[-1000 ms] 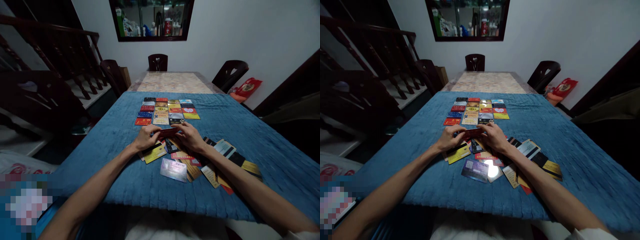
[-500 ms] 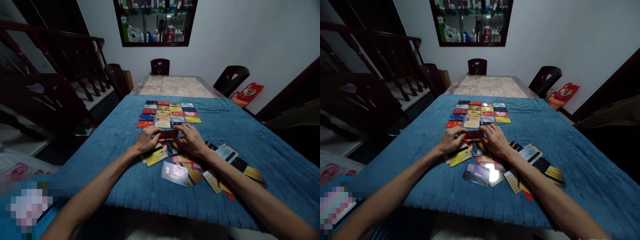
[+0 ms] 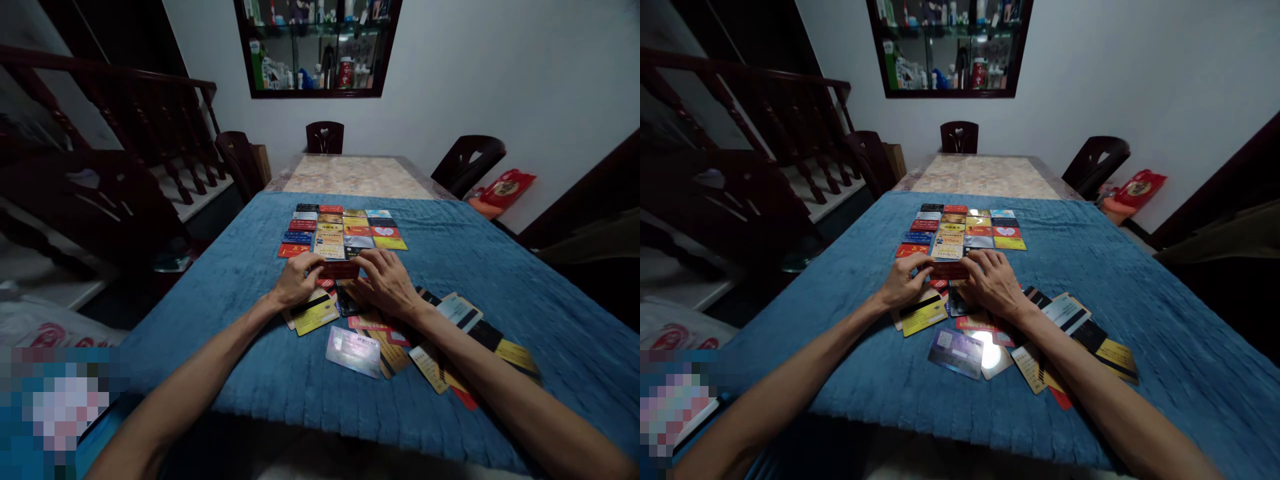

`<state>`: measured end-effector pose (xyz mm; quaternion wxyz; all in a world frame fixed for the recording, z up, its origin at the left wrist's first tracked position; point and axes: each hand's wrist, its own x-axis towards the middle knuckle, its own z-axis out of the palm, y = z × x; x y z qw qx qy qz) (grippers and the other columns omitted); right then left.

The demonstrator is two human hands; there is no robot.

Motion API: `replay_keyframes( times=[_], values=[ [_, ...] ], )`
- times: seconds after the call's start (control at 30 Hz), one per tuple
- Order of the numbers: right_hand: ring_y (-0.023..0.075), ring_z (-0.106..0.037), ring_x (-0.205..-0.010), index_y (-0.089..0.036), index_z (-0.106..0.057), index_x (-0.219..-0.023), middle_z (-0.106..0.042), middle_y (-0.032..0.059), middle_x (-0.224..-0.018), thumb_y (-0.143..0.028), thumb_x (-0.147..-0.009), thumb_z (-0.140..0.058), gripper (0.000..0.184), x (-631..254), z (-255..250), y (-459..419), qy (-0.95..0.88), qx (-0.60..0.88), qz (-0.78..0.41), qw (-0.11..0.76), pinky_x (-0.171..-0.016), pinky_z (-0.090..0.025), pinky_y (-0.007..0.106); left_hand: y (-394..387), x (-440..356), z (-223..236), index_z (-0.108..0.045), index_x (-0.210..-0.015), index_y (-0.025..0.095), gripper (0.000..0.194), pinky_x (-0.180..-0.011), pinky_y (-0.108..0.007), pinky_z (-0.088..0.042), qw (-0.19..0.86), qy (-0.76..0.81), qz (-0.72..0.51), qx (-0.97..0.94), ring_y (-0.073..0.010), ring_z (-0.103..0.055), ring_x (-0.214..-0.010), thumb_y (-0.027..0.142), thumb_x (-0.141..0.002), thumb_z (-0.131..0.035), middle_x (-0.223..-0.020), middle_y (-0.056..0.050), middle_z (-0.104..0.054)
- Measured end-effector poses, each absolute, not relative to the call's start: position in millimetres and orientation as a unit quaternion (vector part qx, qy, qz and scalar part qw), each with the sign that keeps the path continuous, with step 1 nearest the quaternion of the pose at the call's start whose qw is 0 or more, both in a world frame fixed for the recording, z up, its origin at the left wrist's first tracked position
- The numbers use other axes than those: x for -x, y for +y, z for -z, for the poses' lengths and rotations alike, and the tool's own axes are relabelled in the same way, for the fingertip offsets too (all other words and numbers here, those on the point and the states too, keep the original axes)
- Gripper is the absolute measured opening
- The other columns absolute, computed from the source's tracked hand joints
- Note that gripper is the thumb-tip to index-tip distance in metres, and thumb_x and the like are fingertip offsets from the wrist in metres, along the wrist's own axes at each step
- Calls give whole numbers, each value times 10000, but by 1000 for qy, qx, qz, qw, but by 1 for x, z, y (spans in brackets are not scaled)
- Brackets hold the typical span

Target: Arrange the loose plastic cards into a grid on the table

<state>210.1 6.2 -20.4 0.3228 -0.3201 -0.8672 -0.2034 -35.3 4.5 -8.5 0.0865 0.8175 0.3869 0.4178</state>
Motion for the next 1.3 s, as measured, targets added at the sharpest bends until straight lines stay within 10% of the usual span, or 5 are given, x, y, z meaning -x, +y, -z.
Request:
replay_keyframes(
  times=[1.3],
  values=[
    [317,-521,-1046,-193,-544,-1361,-634,148,-1146,-287,-916,-588,457,-206,5,20,-874,310,195,320,-884,-494,476,5,49,8,-444,-1429,133,540,-1006,-480,-535,-69,377,-320,-866,-301,-605,-1165,130,-897,-535,-1265,-178,-619]
  ],
)
